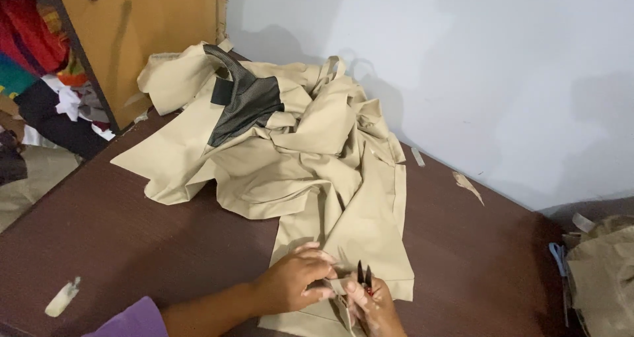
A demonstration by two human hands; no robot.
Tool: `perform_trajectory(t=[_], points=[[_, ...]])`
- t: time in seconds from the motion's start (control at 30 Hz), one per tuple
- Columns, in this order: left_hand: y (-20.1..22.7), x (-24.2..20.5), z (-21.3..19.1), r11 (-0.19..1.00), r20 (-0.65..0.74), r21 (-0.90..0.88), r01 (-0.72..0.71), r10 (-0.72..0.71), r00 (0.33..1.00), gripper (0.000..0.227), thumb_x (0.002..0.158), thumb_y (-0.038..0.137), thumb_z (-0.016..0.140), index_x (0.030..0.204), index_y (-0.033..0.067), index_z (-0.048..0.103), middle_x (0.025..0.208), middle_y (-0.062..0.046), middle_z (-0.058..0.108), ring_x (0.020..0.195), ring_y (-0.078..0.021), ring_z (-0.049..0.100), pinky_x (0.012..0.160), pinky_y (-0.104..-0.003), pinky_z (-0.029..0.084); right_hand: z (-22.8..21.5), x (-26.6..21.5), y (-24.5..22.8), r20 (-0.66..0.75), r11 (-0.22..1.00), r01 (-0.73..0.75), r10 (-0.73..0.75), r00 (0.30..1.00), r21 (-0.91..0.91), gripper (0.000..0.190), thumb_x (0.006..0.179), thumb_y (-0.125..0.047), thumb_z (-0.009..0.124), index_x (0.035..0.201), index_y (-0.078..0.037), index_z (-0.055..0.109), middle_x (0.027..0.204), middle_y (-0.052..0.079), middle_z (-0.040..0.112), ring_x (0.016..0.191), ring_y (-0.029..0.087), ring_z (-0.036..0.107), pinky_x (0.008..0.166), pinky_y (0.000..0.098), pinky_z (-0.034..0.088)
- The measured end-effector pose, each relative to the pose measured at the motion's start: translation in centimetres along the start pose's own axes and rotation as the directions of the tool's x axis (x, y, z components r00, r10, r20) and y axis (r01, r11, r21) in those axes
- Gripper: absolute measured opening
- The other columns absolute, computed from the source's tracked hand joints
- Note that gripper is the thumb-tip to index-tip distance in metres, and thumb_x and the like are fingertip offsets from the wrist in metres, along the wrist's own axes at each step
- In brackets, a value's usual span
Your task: Trimming loose threads and finishing a tan garment using hand snips on a factory work table.
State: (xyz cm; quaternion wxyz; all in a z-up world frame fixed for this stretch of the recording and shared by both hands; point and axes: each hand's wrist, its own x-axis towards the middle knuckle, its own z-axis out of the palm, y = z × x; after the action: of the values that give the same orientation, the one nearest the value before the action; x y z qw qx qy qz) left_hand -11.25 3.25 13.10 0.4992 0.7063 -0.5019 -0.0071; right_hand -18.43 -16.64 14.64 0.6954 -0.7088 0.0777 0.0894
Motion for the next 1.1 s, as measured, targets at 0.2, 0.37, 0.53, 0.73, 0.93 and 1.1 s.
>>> perform_trajectory(t=[0.2, 0.37, 0.53, 0.73, 0.93, 1.1], points=[[0.3, 0.2, -0.3, 0.999, -0.043, -0.01, 0.047, -0.047, 0.998, 0.027, 0.087, 0.028, 0.054, 0.103, 0.0062, 0.06, 0.103, -0.008, 0.064, 0.103, -0.0258, 0.057, 0.104, -0.045, 0.025, -1.8, 0.2, 2.1, -0.085, 0.995, -0.001, 0.009, 0.996, 0.103, 0.016, 0.074, -0.009, 0.077, 0.083, -0.002, 0.066, 0.064, 0.005, 0.061, 0.058, 0.017, 0.055, 0.055, 0.0283, 0.04], [0.2, 0.2, -0.3, 0.994, -0.023, -0.055, 0.094, -0.095, 0.995, 0.031, 0.086, 0.026, 0.052, 0.11, 0.0075, 0.059, 0.109, -0.006, 0.063, 0.106, -0.0234, 0.055, 0.103, -0.044, 0.024, -0.7, -0.4, -0.1, -0.087, 1.0, 0.003, -0.003, 0.996, 0.007, 0.015, 0.079, -0.018, 0.073, 0.071, -0.009, 0.064, 0.057, 0.001, 0.056, 0.049, 0.017, 0.051, 0.047, 0.0265, 0.036], [-0.5, 0.1, 0.4, 0.994, -0.121, 0.084, -0.065, 0.075, 0.99, 0.022, 0.088, 0.02, 0.058, 0.1, 0.0036, 0.066, 0.093, -0.005, 0.068, 0.101, -0.0204, 0.057, 0.1, -0.044, 0.029, -1.0, -0.4, 0.2, -0.156, 0.969, 0.127, -0.095, 0.983, 0.211, 0.009, 0.079, -0.001, 0.065, 0.085, 0.005, 0.066, 0.058, 0.013, 0.054, 0.046, 0.019, 0.048, 0.032, 0.0267, 0.04], [-0.6, 0.0, 0.5, 0.991, -0.14, 0.109, -0.077, 0.092, 0.986, 0.021, 0.09, 0.023, 0.057, 0.095, 0.0051, 0.067, 0.093, -0.005, 0.067, 0.101, -0.0207, 0.057, 0.099, -0.043, 0.031, 0.4, -1.1, -2.5, 0.006, 0.977, 0.205, -0.206, 0.979, 0.054, 0.029, 0.091, -0.023, 0.053, 0.073, -0.001, 0.06, 0.052, 0.003, 0.048, 0.04, 0.012, 0.041, 0.034, 0.0238, 0.033], [0.8, 1.0, -1.2, 0.998, -0.034, -0.055, -0.012, 0.01, 0.999, 0.034, 0.09, 0.02, 0.053, 0.063, 0.0101, 0.035, 0.061, -0.001, 0.04, 0.068, -0.0223, 0.047, 0.077, -0.032, 0.035, 0.9, -0.9, -3.4, 0.0, 0.93, 0.176, -0.186, 0.983, -0.323, 0.042, 0.08, -0.036, 0.06, 0.107, -0.005, 0.071, 0.097, 0.006, 0.074, 0.093, 0.018, 0.067, 0.081, 0.0329, 0.054], [-0.1, 0.8, -1.1, 0.989, -0.004, -0.144, 0.036, -0.037, 0.999, 0.026, 0.09, 0.023, 0.053, 0.071, 0.0068, 0.05, 0.072, -0.004, 0.056, 0.082, -0.024, 0.057, 0.082, -0.033, 0.038, -0.1, -0.5, -1.6, -0.032, 0.819, 0.313, -0.373, 0.927, -0.481, 0.018, 0.078, -0.022, 0.07, 0.08, -0.004, 0.068, 0.069, -0.001, 0.057, 0.063, 0.01, 0.051, 0.057, 0.0238, 0.042]])
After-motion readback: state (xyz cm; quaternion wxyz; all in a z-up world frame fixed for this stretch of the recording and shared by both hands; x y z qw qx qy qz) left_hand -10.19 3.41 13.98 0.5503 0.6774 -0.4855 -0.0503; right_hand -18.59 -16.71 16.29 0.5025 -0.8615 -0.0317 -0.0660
